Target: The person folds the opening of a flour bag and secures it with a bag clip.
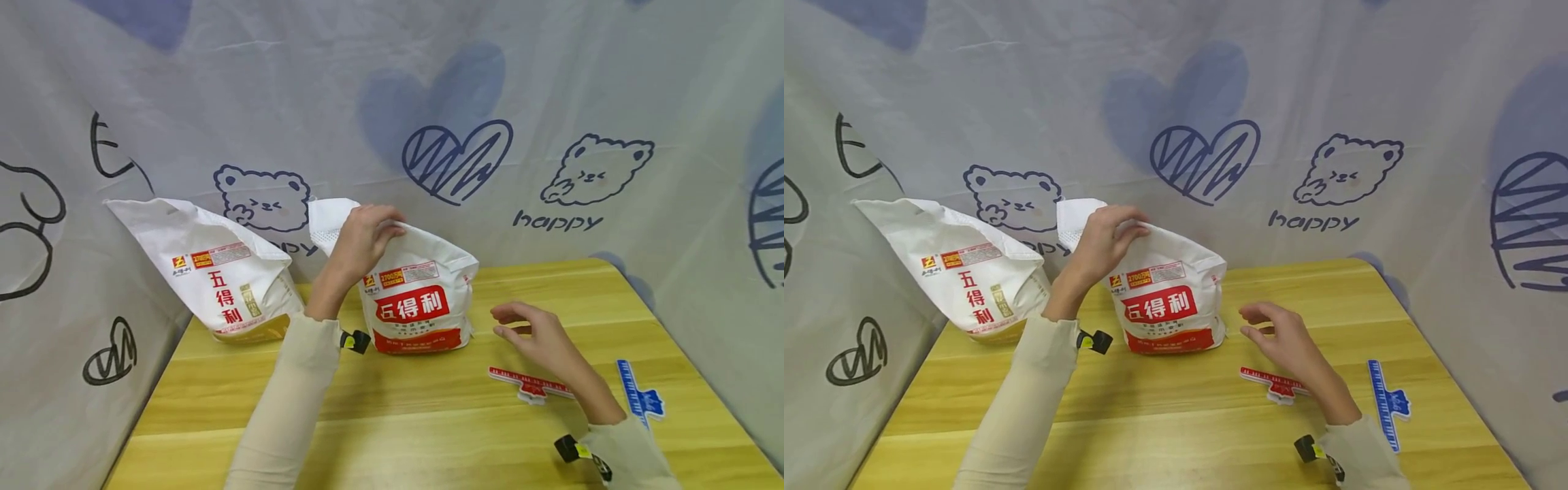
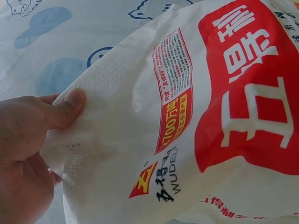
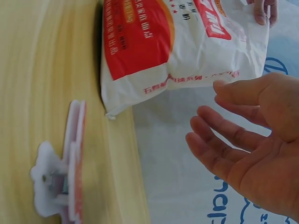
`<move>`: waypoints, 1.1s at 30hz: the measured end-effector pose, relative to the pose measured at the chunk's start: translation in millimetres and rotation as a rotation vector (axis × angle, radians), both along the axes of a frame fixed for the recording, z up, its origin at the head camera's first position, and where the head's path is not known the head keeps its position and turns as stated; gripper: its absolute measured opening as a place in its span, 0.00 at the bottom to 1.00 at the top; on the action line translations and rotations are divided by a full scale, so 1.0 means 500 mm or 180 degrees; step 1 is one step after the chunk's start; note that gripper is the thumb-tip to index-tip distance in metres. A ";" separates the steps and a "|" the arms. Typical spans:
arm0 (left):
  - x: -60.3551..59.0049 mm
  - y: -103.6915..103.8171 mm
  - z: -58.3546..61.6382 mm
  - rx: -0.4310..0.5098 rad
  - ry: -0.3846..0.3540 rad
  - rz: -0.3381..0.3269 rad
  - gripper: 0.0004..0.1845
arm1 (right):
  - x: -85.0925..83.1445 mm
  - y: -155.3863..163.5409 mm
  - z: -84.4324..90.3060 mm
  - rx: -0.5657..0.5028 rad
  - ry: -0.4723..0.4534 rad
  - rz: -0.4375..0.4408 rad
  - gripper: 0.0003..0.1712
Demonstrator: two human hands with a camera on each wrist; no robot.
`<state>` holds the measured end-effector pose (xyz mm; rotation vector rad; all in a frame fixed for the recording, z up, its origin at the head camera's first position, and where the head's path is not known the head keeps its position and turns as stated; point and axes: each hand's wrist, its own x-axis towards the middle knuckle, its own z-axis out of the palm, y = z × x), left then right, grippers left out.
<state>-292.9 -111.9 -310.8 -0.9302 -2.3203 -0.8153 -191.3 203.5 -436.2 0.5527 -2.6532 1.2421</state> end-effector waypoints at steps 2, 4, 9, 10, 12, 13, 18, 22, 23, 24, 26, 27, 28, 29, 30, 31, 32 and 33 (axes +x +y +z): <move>0.000 0.001 0.000 -0.0003 -0.0006 -0.0002 0.05 | 0.005 0.005 -0.005 0.0025 -0.0042 0.0017 0.15; 0.001 0.001 0.001 -0.0007 -0.0005 0.0000 0.05 | 0.008 0.011 -0.012 0.0059 -0.0076 0.0036 0.14; 0.001 0.003 0.001 0.0002 -0.0005 -0.0015 0.05 | 0.017 0.027 -0.031 0.0156 -0.0166 0.0080 0.13; 0.000 0.003 0.001 0.0002 -0.0001 -0.0017 0.05 | 0.019 0.030 -0.034 0.0174 -0.0188 0.0097 0.13; -0.001 0.003 0.001 0.0006 0.0001 -0.0022 0.05 | 0.021 0.037 -0.038 0.0190 -0.0235 0.0137 0.13; 0.000 0.003 0.001 0.0013 0.0002 -0.0023 0.05 | 0.022 0.040 -0.040 0.0206 -0.0274 0.0163 0.13; 0.001 0.001 0.001 0.0019 -0.0009 -0.0028 0.05 | 0.025 0.057 -0.049 0.0308 -0.0450 0.0356 0.15; 0.000 0.001 0.001 0.0013 0.0009 -0.0037 0.05 | 0.027 0.066 -0.057 0.0319 -0.0540 0.0429 0.16; 0.000 0.001 0.001 0.0013 0.0014 -0.0038 0.05 | 0.028 0.067 -0.059 0.0334 -0.0560 0.0421 0.17; 0.000 0.001 0.001 0.0014 0.0016 -0.0037 0.05 | 0.028 0.069 -0.060 0.0353 -0.0581 0.0424 0.17; 0.000 0.000 0.001 0.0012 0.0003 -0.0033 0.05 | 0.030 0.071 -0.062 0.0411 -0.0599 0.0427 0.17; 0.000 0.000 0.000 0.0007 -0.0010 -0.0032 0.05 | 0.031 0.072 -0.063 0.0438 -0.0600 0.0426 0.16; -0.001 0.000 0.000 0.0003 -0.0024 -0.0029 0.05 | 0.031 0.073 -0.063 0.0470 -0.0584 0.0440 0.16; -0.001 0.000 0.000 0.0000 -0.0037 -0.0026 0.05 | 0.032 0.074 -0.064 0.0494 -0.0566 0.0452 0.16; -0.001 0.000 -0.001 -0.0002 -0.0050 -0.0023 0.05 | 0.033 0.074 -0.065 0.0518 -0.0543 0.0472 0.16; -0.001 0.000 -0.001 -0.0001 -0.0062 -0.0021 0.05 | 0.034 0.075 -0.066 0.0546 -0.0512 0.0494 0.16; -0.001 -0.001 -0.001 -0.0003 -0.0072 -0.0019 0.05 | 0.035 0.076 -0.067 0.0574 -0.0479 0.0520 0.16; -0.001 -0.001 -0.001 -0.0002 -0.0076 -0.0018 0.05 | 0.037 0.076 -0.069 0.0594 -0.0465 0.0541 0.16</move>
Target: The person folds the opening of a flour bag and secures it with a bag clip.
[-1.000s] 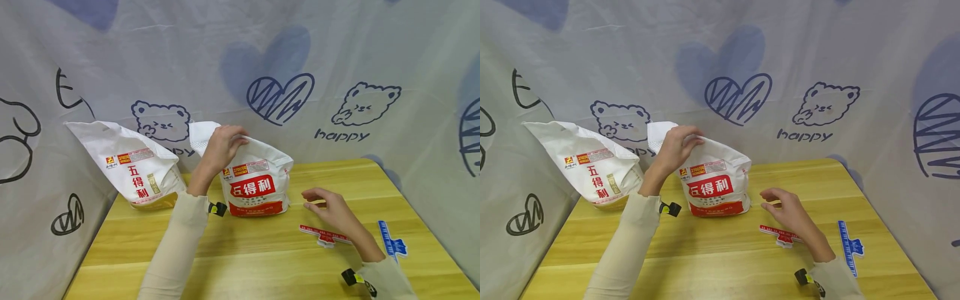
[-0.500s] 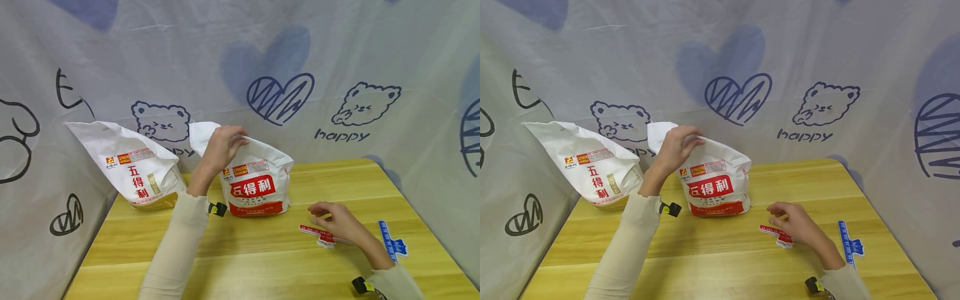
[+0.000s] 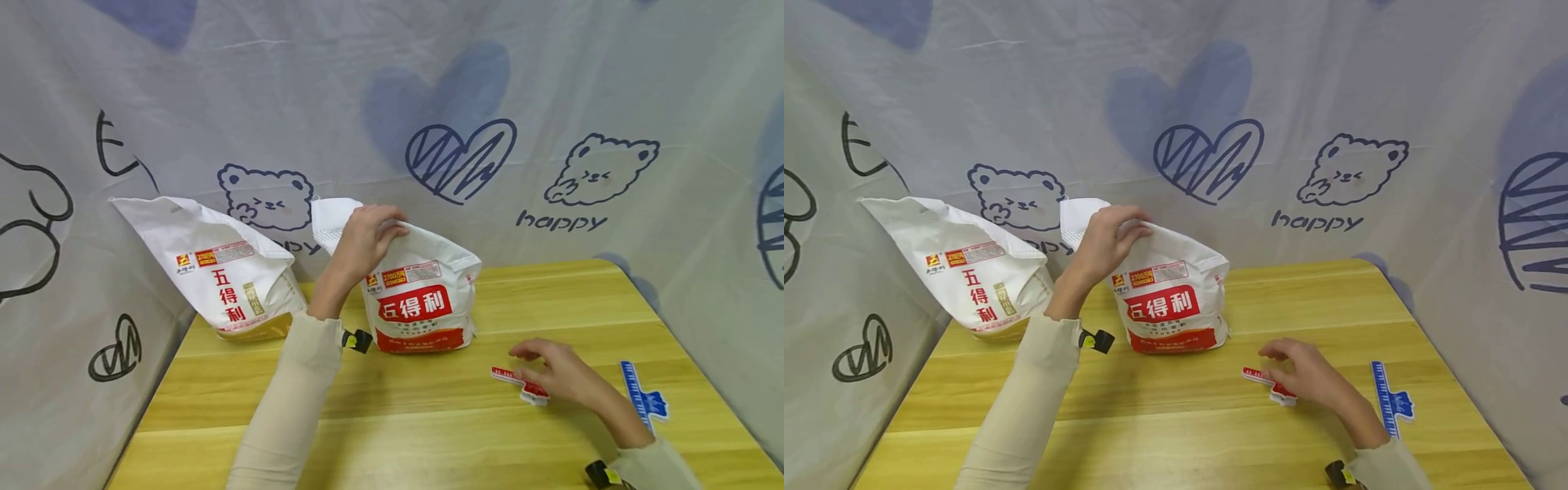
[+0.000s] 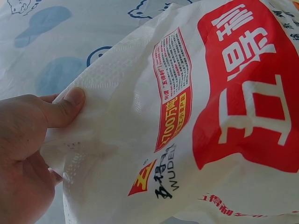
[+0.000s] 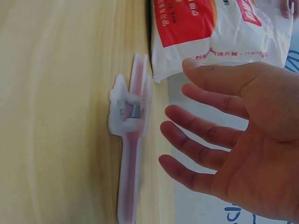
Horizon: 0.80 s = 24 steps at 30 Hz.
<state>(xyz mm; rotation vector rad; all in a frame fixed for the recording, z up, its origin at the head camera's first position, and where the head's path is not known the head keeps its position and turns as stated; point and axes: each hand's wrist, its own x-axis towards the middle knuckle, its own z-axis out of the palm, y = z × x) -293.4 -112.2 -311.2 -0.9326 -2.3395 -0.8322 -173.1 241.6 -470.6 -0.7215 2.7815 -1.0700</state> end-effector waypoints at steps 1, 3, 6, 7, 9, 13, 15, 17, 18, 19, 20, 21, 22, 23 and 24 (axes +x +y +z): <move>0.000 0.000 0.000 0.0001 -0.0003 0.0005 0.05 | 0.001 0.001 -0.001 0.0024 0.0011 0.0028 0.17; 0.000 0.000 0.001 -0.0001 -0.0009 0.0012 0.05 | 0.004 0.004 -0.004 0.0073 0.0042 0.0093 0.18; 0.001 0.000 0.000 -0.0012 -0.0004 0.0022 0.05 | 0.008 0.010 -0.011 0.0156 0.0027 0.0157 0.20; 0.001 0.000 0.000 -0.0023 0.0010 0.0026 0.05 | 0.010 0.012 -0.013 0.0196 0.0029 0.0164 0.21; 0.001 0.001 -0.001 -0.0054 0.0042 0.0044 0.05 | 0.014 0.015 -0.016 0.0277 0.0026 0.0173 0.22; 0.004 0.003 -0.003 -0.0167 0.0148 0.0122 0.05 | 0.020 0.018 -0.019 0.0372 0.0046 0.0176 0.25; 0.006 0.005 -0.003 -0.0219 0.0198 0.0176 0.05 | 0.022 0.019 -0.019 0.0391 0.0055 0.0176 0.25; 0.007 0.006 -0.004 -0.0253 0.0242 0.0226 0.05 | 0.023 0.018 -0.020 0.0434 0.0071 0.0160 0.25; 0.006 0.006 -0.004 -0.0257 0.0263 0.0241 0.05 | 0.023 0.018 -0.020 0.0452 0.0059 0.0150 0.25; 0.006 0.006 -0.005 -0.0262 0.0284 0.0255 0.05 | 0.024 0.017 -0.020 0.0471 0.0039 0.0141 0.25; 0.006 0.007 -0.006 -0.0266 0.0311 0.0266 0.06 | 0.024 0.017 -0.021 0.0484 0.0021 0.0150 0.25; 0.006 0.007 -0.007 -0.0269 0.0338 0.0271 0.06 | 0.024 0.016 -0.021 0.0492 -0.0002 0.0157 0.25; 0.006 0.007 -0.008 -0.0267 0.0363 0.0270 0.06 | 0.024 0.016 -0.021 0.0488 -0.0036 0.0154 0.25; 0.005 0.008 -0.009 -0.0268 0.0389 0.0271 0.06 | 0.024 0.016 -0.021 0.0483 -0.0063 0.0166 0.25; 0.005 0.007 -0.009 -0.0266 0.0414 0.0274 0.06 | 0.024 0.017 -0.021 0.0480 -0.0086 0.0183 0.25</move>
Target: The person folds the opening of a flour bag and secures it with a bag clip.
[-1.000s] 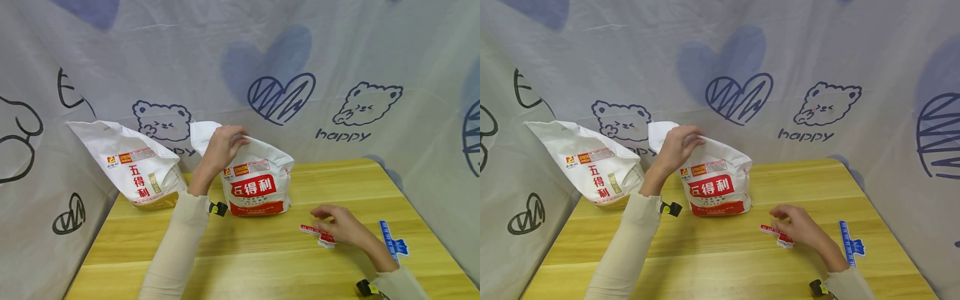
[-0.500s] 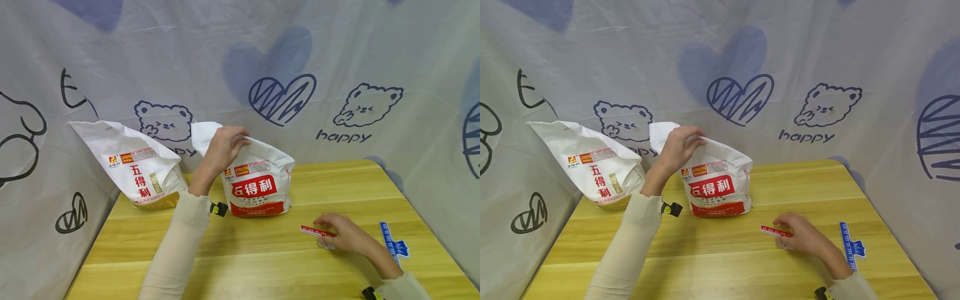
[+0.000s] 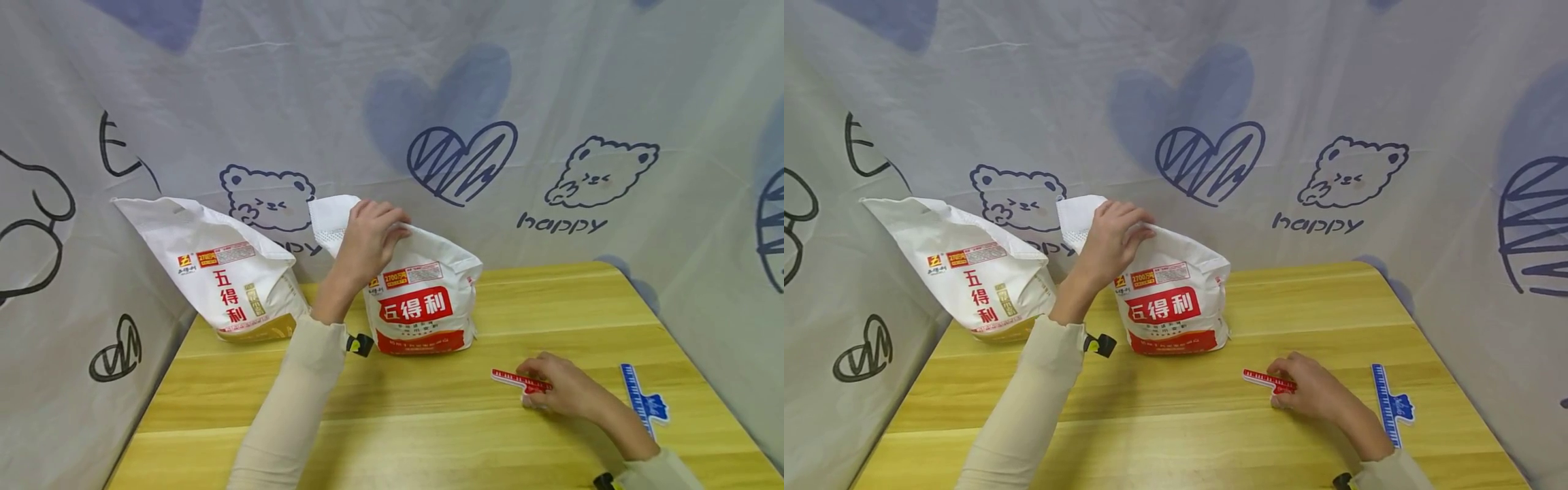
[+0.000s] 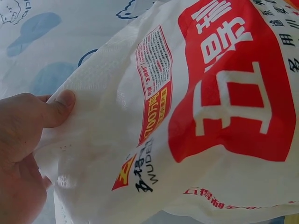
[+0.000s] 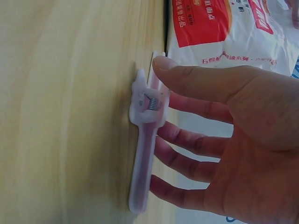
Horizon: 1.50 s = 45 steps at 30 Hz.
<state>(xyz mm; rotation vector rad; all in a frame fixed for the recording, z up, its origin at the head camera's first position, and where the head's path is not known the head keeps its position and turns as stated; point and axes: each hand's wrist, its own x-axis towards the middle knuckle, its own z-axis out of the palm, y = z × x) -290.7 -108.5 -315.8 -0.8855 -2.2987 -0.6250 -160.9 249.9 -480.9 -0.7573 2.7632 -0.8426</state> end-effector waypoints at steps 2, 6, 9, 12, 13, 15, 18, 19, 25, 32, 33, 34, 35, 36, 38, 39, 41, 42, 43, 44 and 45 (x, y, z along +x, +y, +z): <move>0.001 0.000 -0.001 0.0000 0.0030 0.0013 0.06 | 0.000 0.002 0.002 -0.0015 -0.0043 0.0038 0.24; 0.004 0.000 -0.004 0.0020 0.0074 0.0034 0.05 | -0.001 0.012 0.007 -0.0044 -0.0149 0.0109 0.22; 0.004 -0.001 -0.006 0.0033 0.0113 0.0021 0.05 | -0.002 0.016 0.009 -0.0066 -0.0255 0.0128 0.21; 0.004 -0.001 -0.008 0.0039 0.0125 -0.0010 0.04 | -0.005 0.017 0.011 -0.0065 -0.0326 0.0118 0.21; 0.004 -0.001 -0.008 0.0038 0.0126 -0.0019 0.04 | -0.007 0.017 0.011 -0.0060 -0.0351 0.0105 0.21; 0.004 -0.002 -0.009 0.0034 0.0131 -0.0033 0.04 | -0.009 0.017 0.012 -0.0067 -0.0409 0.0080 0.22; 0.004 -0.003 -0.013 0.0041 0.0129 -0.0049 0.04 | -0.009 0.015 0.012 -0.0086 -0.0562 0.0034 0.23; 0.004 -0.004 -0.014 0.0041 0.0139 -0.0050 0.04 | -0.009 0.015 0.012 -0.0084 -0.0604 0.0024 0.23; 0.002 -0.005 -0.016 0.0054 0.0155 -0.0033 0.04 | -0.009 0.013 0.014 -0.0073 -0.0757 0.0022 0.24; 0.002 -0.005 -0.016 0.0072 0.0126 -0.0057 0.05 | -0.005 0.014 0.013 -0.0066 -0.0645 -0.0079 0.24; 0.002 -0.005 -0.016 0.0076 0.0134 -0.0063 0.04 | -0.004 0.015 0.012 -0.0075 -0.0620 -0.0110 0.24; 0.002 -0.005 -0.016 0.0084 0.0139 -0.0071 0.04 | -0.003 0.016 0.011 -0.0090 -0.0584 -0.0140 0.24; 0.002 -0.005 -0.016 0.0090 0.0143 -0.0080 0.04 | -0.002 0.016 0.011 -0.0131 -0.0591 -0.0174 0.25; 0.002 -0.005 -0.016 0.0096 0.0151 -0.0086 0.04 | -0.001 0.017 0.010 -0.0172 -0.0597 -0.0201 0.25; 0.001 -0.004 -0.016 0.0106 0.0159 -0.0100 0.04 | 0.001 0.018 0.010 -0.0241 -0.0595 -0.0249 0.26; 0.001 -0.004 -0.016 0.0113 0.0159 -0.0103 0.04 | 0.001 0.019 0.010 -0.0264 -0.0585 -0.0280 0.26; 0.001 -0.004 -0.015 0.0127 0.0152 -0.0109 0.04 | 0.002 0.019 0.010 -0.0318 -0.0573 -0.0358 0.27; 0.001 -0.004 -0.015 0.0133 0.0149 -0.0112 0.04 | 0.002 0.019 0.011 -0.0322 -0.0557 -0.0428 0.28; 0.001 -0.004 -0.015 0.0138 0.0145 -0.0113 0.04 | 0.002 0.020 0.011 -0.0337 -0.0547 -0.0500 0.28; 0.002 -0.004 -0.015 0.0145 0.0141 -0.0115 0.04 | 0.001 0.020 0.012 -0.0352 -0.0535 -0.0568 0.28; 0.002 -0.005 -0.016 0.0150 0.0135 -0.0116 0.04 | 0.000 0.021 0.012 -0.0373 -0.0536 -0.0634 0.28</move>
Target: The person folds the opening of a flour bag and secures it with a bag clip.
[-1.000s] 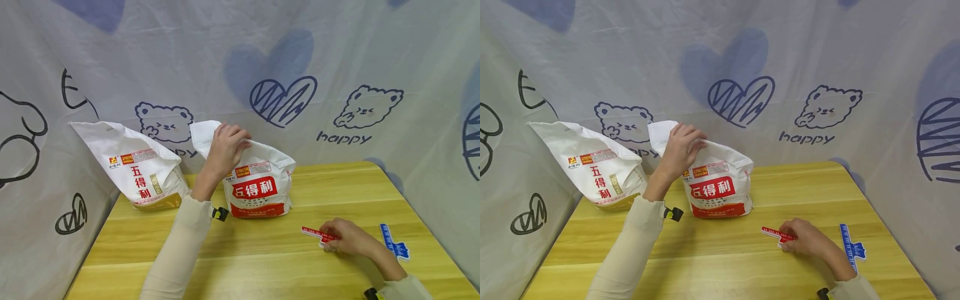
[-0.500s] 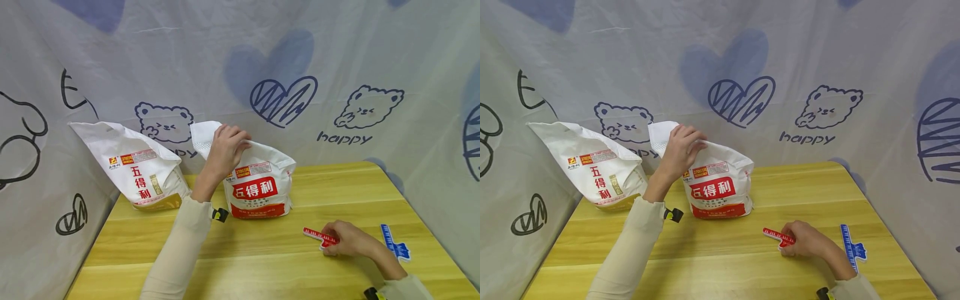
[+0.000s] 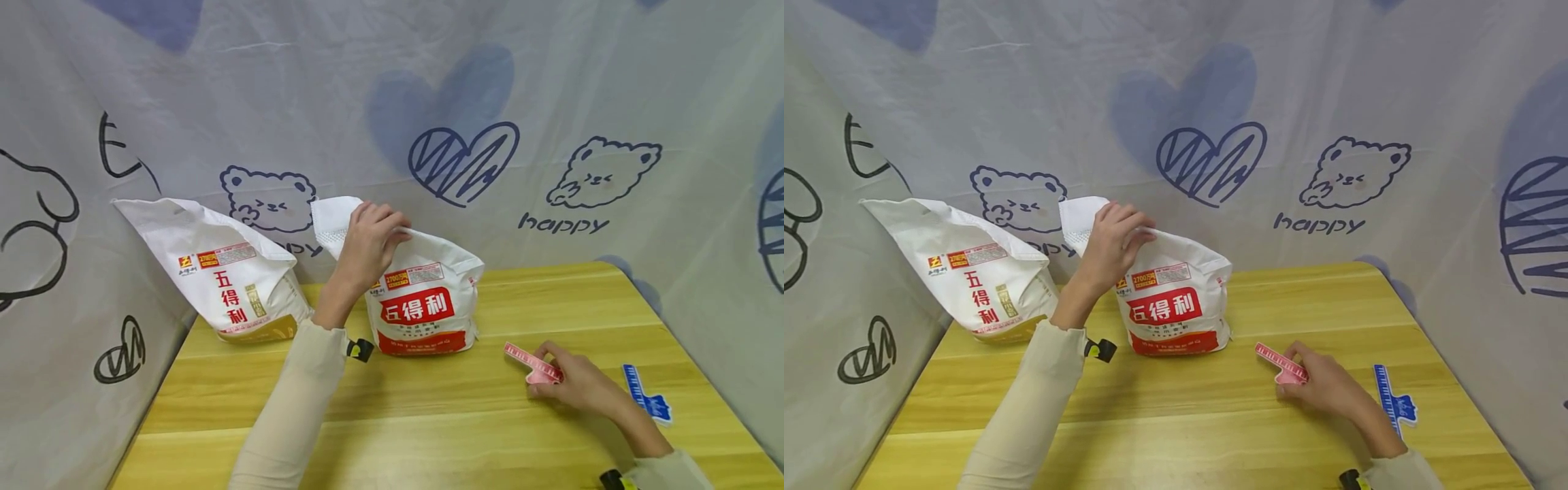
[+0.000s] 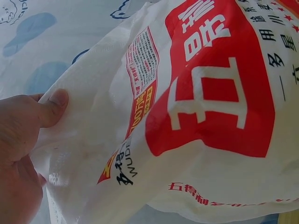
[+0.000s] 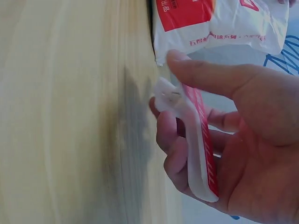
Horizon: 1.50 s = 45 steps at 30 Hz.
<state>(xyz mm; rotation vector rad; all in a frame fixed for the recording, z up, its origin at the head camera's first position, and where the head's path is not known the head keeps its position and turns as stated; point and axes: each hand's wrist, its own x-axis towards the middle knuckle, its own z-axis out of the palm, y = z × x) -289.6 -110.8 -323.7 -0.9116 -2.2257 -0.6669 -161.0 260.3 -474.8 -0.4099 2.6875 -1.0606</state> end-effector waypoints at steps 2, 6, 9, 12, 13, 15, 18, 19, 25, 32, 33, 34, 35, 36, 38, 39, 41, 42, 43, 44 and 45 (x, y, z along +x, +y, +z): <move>0.000 0.000 -0.001 -0.0003 0.0003 -0.0006 0.04 | -0.002 0.002 0.001 -0.0031 -0.0007 -0.0122 0.28; 0.001 0.000 -0.004 -0.0008 0.0002 -0.0015 0.04 | -0.004 0.007 -0.001 -0.0199 -0.0006 -0.0202 0.27; 0.001 0.000 -0.006 -0.0002 -0.0001 -0.0013 0.05 | -0.004 0.009 -0.003 -0.0380 -0.0006 -0.0190 0.23; -0.001 -0.001 -0.005 0.0016 -0.0011 -0.0005 0.05 | -0.006 0.010 -0.003 -0.0432 0.0011 -0.0167 0.18; -0.001 -0.001 -0.004 0.0022 -0.0020 -0.0004 0.05 | -0.006 0.010 -0.003 -0.0432 0.0007 -0.0173 0.18; -0.002 -0.001 -0.003 0.0035 -0.0034 -0.0002 0.06 | -0.008 0.011 -0.002 -0.0363 0.0078 -0.0221 0.19; -0.002 -0.001 -0.003 0.0046 -0.0060 -0.0009 0.06 | -0.009 0.013 0.001 -0.0267 0.0230 -0.0439 0.20; -0.002 -0.001 -0.002 0.0046 -0.0067 -0.0012 0.06 | -0.010 0.014 0.002 -0.0226 0.0305 -0.0521 0.20; -0.003 0.000 -0.003 0.0072 -0.0063 -0.0022 0.06 | -0.014 0.024 0.014 -0.0085 0.0678 -0.0675 0.21; -0.002 -0.002 -0.001 0.0086 -0.0096 -0.0018 0.06 | -0.017 0.029 0.021 -0.0032 0.0962 -0.0834 0.17; -0.002 -0.002 -0.001 0.0087 -0.0100 -0.0019 0.06 | -0.018 0.030 0.022 -0.0011 0.1015 -0.0901 0.17; -0.002 -0.002 0.000 0.0091 -0.0104 -0.0022 0.06 | -0.018 0.030 0.023 -0.0005 0.1081 -0.0971 0.17; -0.002 -0.002 0.000 0.0096 -0.0106 -0.0027 0.06 | -0.018 0.030 0.024 -0.0005 0.1118 -0.1044 0.17; -0.002 -0.003 0.000 0.0101 -0.0112 -0.0030 0.06 | -0.018 0.029 0.026 -0.0007 0.1149 -0.1101 0.18; -0.002 -0.003 0.001 0.0108 -0.0113 -0.0031 0.06 | -0.019 0.030 0.028 -0.0088 0.1174 -0.1167 0.18; -0.003 -0.003 0.001 0.0112 -0.0116 -0.0032 0.06 | -0.019 0.030 0.029 -0.0133 0.1187 -0.1189 0.18; -0.003 -0.003 0.001 0.0115 -0.0122 -0.0033 0.06 | -0.019 0.032 0.030 -0.0232 0.1212 -0.1185 0.17; -0.003 -0.003 0.001 0.0113 -0.0130 -0.0030 0.06 | -0.018 0.032 0.030 -0.0301 0.1216 -0.1157 0.16; -0.003 -0.003 0.000 0.0113 -0.0142 -0.0028 0.06 | -0.018 0.033 0.029 -0.0381 0.1209 -0.1126 0.15; -0.003 -0.003 -0.001 0.0112 -0.0147 -0.0030 0.06 | -0.017 0.034 0.028 -0.0474 0.1196 -0.1090 0.15; -0.003 -0.002 -0.001 0.0113 -0.0155 -0.0032 0.06 | -0.016 0.035 0.027 -0.0565 0.1183 -0.1052 0.14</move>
